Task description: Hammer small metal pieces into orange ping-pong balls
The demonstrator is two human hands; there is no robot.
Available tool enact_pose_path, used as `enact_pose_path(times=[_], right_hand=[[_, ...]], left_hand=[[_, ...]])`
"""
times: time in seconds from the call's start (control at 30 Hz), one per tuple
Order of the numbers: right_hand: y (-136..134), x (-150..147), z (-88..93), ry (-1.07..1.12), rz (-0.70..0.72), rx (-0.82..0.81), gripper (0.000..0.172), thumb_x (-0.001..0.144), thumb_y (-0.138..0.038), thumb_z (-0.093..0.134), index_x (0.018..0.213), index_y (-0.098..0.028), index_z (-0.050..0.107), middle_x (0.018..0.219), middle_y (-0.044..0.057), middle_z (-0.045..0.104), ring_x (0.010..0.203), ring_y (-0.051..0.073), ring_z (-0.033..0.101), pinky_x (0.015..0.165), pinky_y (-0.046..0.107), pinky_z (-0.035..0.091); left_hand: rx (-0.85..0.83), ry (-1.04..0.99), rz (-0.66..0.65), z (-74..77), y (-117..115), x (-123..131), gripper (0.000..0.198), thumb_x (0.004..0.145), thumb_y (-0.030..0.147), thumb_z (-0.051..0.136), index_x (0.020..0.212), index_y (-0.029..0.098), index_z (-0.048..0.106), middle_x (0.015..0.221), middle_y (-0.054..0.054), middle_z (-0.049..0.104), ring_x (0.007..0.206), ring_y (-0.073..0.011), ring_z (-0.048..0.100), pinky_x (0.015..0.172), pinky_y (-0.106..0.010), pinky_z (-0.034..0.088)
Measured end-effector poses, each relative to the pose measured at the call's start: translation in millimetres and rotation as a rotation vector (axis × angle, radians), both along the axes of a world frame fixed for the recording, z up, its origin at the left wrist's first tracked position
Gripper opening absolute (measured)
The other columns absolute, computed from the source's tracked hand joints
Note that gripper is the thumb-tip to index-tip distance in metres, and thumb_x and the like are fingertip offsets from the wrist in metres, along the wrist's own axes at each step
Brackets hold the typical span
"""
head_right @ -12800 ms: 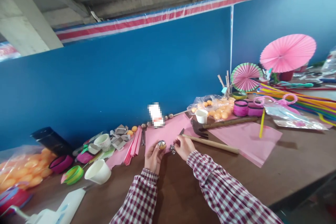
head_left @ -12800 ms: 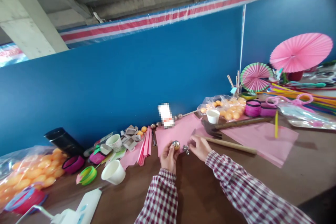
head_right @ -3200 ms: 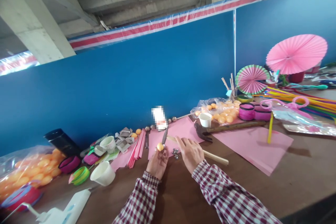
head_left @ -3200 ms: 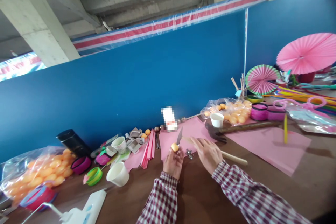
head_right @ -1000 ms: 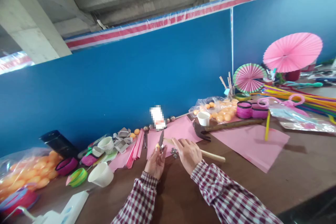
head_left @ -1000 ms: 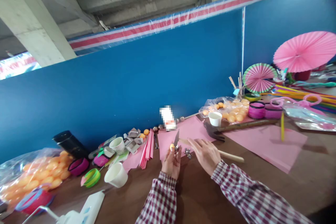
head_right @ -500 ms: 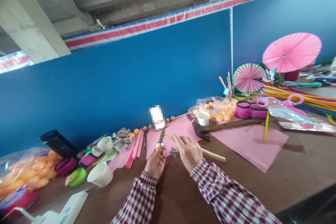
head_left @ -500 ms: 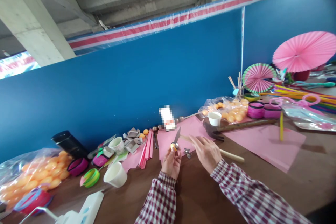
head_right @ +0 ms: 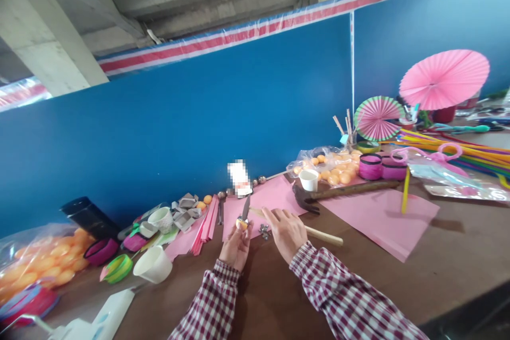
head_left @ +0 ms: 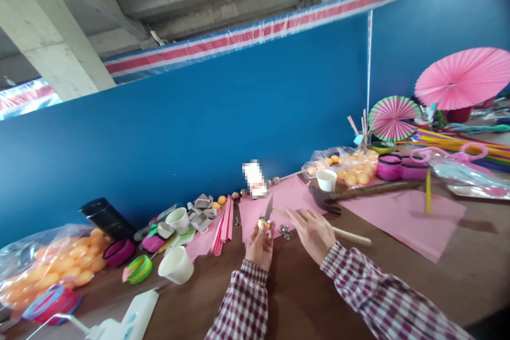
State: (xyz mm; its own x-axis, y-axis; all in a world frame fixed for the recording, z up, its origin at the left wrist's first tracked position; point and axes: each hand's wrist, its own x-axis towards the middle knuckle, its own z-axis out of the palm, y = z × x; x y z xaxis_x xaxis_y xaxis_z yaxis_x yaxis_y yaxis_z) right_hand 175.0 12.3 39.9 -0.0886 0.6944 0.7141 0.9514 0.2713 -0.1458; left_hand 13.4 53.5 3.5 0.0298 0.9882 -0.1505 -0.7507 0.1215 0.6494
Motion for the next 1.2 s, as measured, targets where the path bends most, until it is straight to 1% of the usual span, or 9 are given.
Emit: enact_pose_path(times=[0.1, 0.27, 0.4, 0.5, 0.67, 0.77, 0.87, 1.0, 1.2], right_hand=[[0.2, -0.9, -1.1, -0.022, 0.02, -0.029, 0.037, 0.084, -0.02, 0.039, 0.12, -0.024, 0.042, 0.087, 0.004, 0.06, 0.076, 0.013, 0.052, 0.069, 0.025, 0.035], [0.0, 0.5, -0.1, 0.035, -0.035, 0.006, 0.035, 0.085, -0.024, 0.036, 0.119, -0.022, 0.044, 0.091, 0.006, 0.059, 0.079, 0.014, 0.051, 0.071, 0.026, 0.035], [0.4, 0.5, -1.2, -0.042, 0.002, -0.015, 0.037, 0.083, -0.019, 0.04, 0.12, -0.024, 0.042, 0.087, 0.004, 0.059, 0.076, 0.013, 0.051, 0.068, 0.025, 0.035], [0.2, 1.0, -0.6, -0.033, -0.023, -0.008, 0.037, 0.084, -0.019, 0.039, 0.12, -0.024, 0.043, 0.088, 0.004, 0.059, 0.078, 0.013, 0.051, 0.07, 0.026, 0.034], [-1.2, 0.6, 2.2, -0.043, -0.004, 0.004, 0.038, 0.084, -0.02, 0.039, 0.122, -0.023, 0.041, 0.089, 0.005, 0.059, 0.079, 0.014, 0.051, 0.07, 0.026, 0.034], [-1.0, 0.5, 1.7, -0.065, 0.011, -0.007, 0.039, 0.083, -0.017, 0.04, 0.122, -0.023, 0.04, 0.088, 0.005, 0.059, 0.078, 0.014, 0.051, 0.069, 0.026, 0.033], [-0.5, 1.6, 0.6, -0.021, -0.042, 0.008, 0.038, 0.084, -0.019, 0.039, 0.122, -0.023, 0.041, 0.092, 0.005, 0.058, 0.081, 0.015, 0.05, 0.072, 0.027, 0.033], [-0.9, 0.6, 0.2, -0.039, -0.014, -0.01, 0.038, 0.083, -0.019, 0.039, 0.121, -0.023, 0.042, 0.089, 0.005, 0.059, 0.078, 0.014, 0.05, 0.07, 0.025, 0.034], [-1.4, -0.1, 1.0, -0.024, -0.033, -0.008, 0.037, 0.084, -0.02, 0.038, 0.121, -0.022, 0.041, 0.092, 0.005, 0.059, 0.08, 0.014, 0.05, 0.072, 0.027, 0.034]], left_hand=[[-0.003, -0.001, -0.016, 1.8, -0.9, 0.7, 0.017, 0.072, 0.008, 0.057, 0.087, 0.013, 0.06, 0.083, -0.007, 0.064, 0.081, -0.016, 0.063, 0.065, -0.019, 0.052], [-0.009, 0.006, 0.039, 0.4, 1.4, 0.8, 0.012, 0.072, 0.006, 0.055, 0.08, 0.011, 0.061, 0.081, -0.008, 0.065, 0.073, -0.0117, 0.063, 0.063, -0.016, 0.051], [-0.002, -0.005, 0.002, -0.2, 1.5, -0.6, 0.011, 0.072, 0.006, 0.056, 0.08, 0.01, 0.061, 0.082, -0.009, 0.065, 0.08, -0.0149, 0.063, 0.068, -0.019, 0.051], [-0.002, -0.002, 0.002, 0.9, 0.7, -1.5, 0.009, 0.071, 0.006, 0.057, 0.079, 0.01, 0.061, 0.083, -0.01, 0.065, 0.084, -0.0167, 0.062, 0.068, -0.018, 0.051], [-0.004, 0.014, -0.019, 2.7, -1.5, -0.8, 0.006, 0.07, 0.009, 0.059, 0.076, 0.009, 0.061, 0.081, -0.01, 0.065, 0.082, -0.0175, 0.063, 0.066, -0.018, 0.052], [-0.008, -0.001, -0.019, 4.2, -2.7, 0.6, 0.008, 0.071, 0.012, 0.058, 0.078, 0.009, 0.061, 0.081, -0.01, 0.065, 0.079, -0.0167, 0.063, 0.066, -0.021, 0.053], [-0.007, -0.035, -0.002, 4.9, -2.6, 1.9, 0.01, 0.074, 0.011, 0.055, 0.082, 0.01, 0.061, 0.082, -0.01, 0.065, 0.076, -0.0142, 0.063, 0.065, -0.02, 0.052], [0.016, -0.071, -0.035, 2.4, -1.1, 1.6, 0.015, 0.075, 0.008, 0.052, 0.088, 0.012, 0.06, 0.086, -0.009, 0.065, 0.081, -0.0145, 0.062, 0.07, -0.021, 0.052], [-0.037, -0.046, 0.001, 3.4, -1.3, 0.0, 0.007, 0.073, 0.008, 0.055, 0.077, 0.009, 0.06, 0.081, -0.009, 0.065, 0.082, -0.0173, 0.063, 0.07, -0.02, 0.052]])
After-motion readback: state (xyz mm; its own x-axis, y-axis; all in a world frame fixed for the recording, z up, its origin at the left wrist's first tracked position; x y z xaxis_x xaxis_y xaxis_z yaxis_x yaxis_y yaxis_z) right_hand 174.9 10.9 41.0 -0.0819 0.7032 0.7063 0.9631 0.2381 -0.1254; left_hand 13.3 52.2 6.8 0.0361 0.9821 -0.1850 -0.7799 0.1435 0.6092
